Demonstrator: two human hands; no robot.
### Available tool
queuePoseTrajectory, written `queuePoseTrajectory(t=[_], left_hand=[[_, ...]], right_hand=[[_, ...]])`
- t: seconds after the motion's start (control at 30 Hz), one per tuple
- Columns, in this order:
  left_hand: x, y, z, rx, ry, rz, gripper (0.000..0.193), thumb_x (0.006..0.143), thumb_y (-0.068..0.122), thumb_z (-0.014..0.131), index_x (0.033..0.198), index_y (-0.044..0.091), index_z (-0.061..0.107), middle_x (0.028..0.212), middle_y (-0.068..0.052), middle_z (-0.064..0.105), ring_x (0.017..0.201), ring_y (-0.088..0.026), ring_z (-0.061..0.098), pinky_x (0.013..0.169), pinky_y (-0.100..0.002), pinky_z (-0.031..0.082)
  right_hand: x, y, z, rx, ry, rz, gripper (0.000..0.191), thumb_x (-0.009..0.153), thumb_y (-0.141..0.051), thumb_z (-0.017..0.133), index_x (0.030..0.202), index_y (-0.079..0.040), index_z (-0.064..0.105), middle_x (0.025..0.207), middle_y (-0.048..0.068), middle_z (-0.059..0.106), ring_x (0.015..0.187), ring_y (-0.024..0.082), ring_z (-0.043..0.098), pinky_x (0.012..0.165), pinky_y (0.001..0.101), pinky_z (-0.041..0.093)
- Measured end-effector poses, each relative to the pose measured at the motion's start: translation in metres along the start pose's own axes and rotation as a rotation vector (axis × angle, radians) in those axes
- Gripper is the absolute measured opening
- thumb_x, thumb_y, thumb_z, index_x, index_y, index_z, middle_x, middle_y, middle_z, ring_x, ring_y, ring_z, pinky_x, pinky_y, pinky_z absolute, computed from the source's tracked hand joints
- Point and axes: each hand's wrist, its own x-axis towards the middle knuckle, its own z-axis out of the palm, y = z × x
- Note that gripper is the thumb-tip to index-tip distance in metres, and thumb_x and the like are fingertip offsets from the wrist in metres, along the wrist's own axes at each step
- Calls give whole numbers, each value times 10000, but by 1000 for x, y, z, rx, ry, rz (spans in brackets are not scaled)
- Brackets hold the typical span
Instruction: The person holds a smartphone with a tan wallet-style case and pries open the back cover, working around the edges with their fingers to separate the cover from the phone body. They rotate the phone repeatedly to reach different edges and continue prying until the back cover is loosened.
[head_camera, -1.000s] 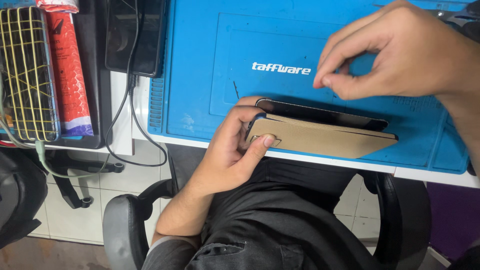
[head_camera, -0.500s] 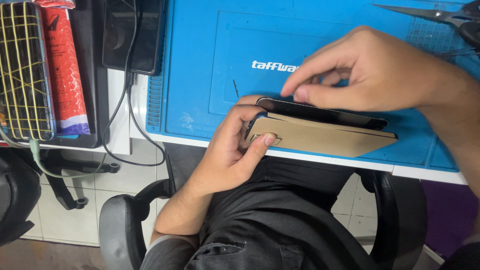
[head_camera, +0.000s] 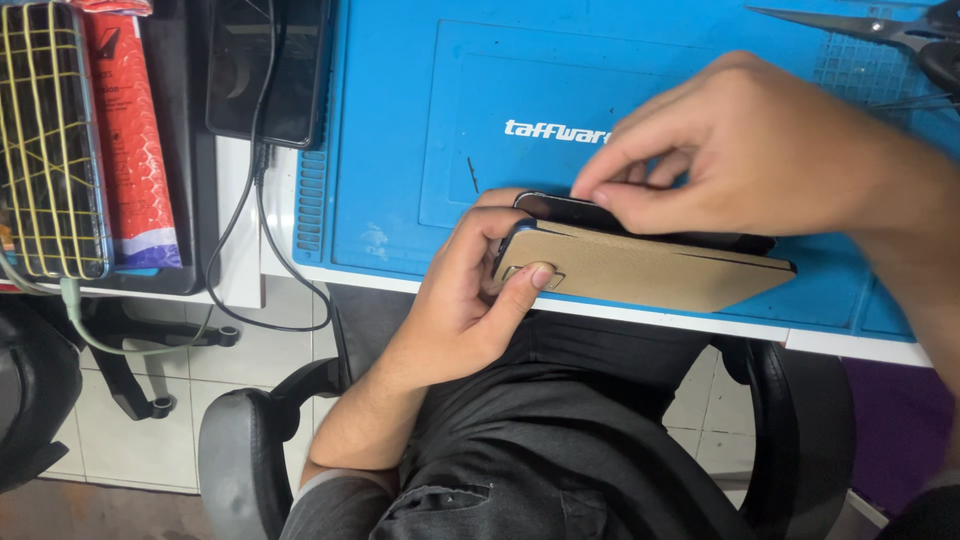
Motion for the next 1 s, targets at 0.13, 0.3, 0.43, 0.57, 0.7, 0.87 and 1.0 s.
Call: queuePoseTrajectory(t=[0.13, 0.3, 0.43, 0.57, 0.7, 0.87, 1.0], left_hand=[[0, 0, 1, 46, 9, 12, 303, 1098, -17, 599, 1366, 9, 460, 1429, -121, 491, 1272, -118, 528, 1091, -266, 470], [0, 0, 1, 8, 8, -9, 302, 1095, -11, 601, 1362, 7, 462, 1427, -121, 482, 1249, -116, 530, 1071, -264, 473], [1, -1, 1, 26, 17, -5, 299, 1092, -13, 599, 1359, 7, 465, 1457, -123, 490, 1255, -117, 536, 1067, -264, 482], [0, 0, 0, 22, 16, 1, 302, 1095, -19, 599, 1365, 2, 464, 1422, -123, 487, 1251, -118, 531, 1072, -263, 473], [1, -1, 1, 30, 21, 11, 304, 1097, -21, 599, 1368, 1, 464, 1425, -121, 487, 1277, -120, 525, 1093, -269, 470], [0, 0, 1, -4, 22, -26, 302, 1092, -23, 596, 1362, 0, 463, 1446, -123, 486, 1242, -110, 537, 1078, -272, 485], [1, -1, 2, -15, 20, -20, 301, 1097, -28, 593, 1367, -2, 462, 1439, -121, 482, 1263, -111, 531, 1077, -265, 483]], right_hand=[[-1, -3, -6, 49, -43, -78, 268, 804, -209, 751, 1056, -170, 833, 993, 25, 831, 765, 128, 736, 643, 252, 615], [0, -7, -4, 10, -63, 118, 247, 833, -224, 761, 1061, -183, 848, 948, 41, 806, 754, 150, 727, 642, 292, 615], [-1, -1, -6, 24, -101, -20, 312, 809, -181, 729, 1107, -169, 818, 1037, 24, 830, 780, 124, 738, 669, 260, 633], [-3, 6, -5, 51, -83, 85, 279, 799, -203, 748, 1064, -172, 828, 985, 36, 826, 774, 139, 733, 649, 278, 620], [-5, 10, -7, 73, -83, -95, 336, 817, -196, 742, 1141, -146, 816, 1055, 49, 821, 820, 133, 741, 710, 260, 627], [-6, 13, -5, 40, -82, 68, 258, 798, -217, 743, 1036, -171, 831, 937, 32, 812, 774, 142, 737, 664, 280, 621], [-8, 14, -6, 76, -93, -45, 304, 823, -211, 731, 1109, -166, 824, 1014, 33, 807, 816, 140, 744, 693, 278, 634]])
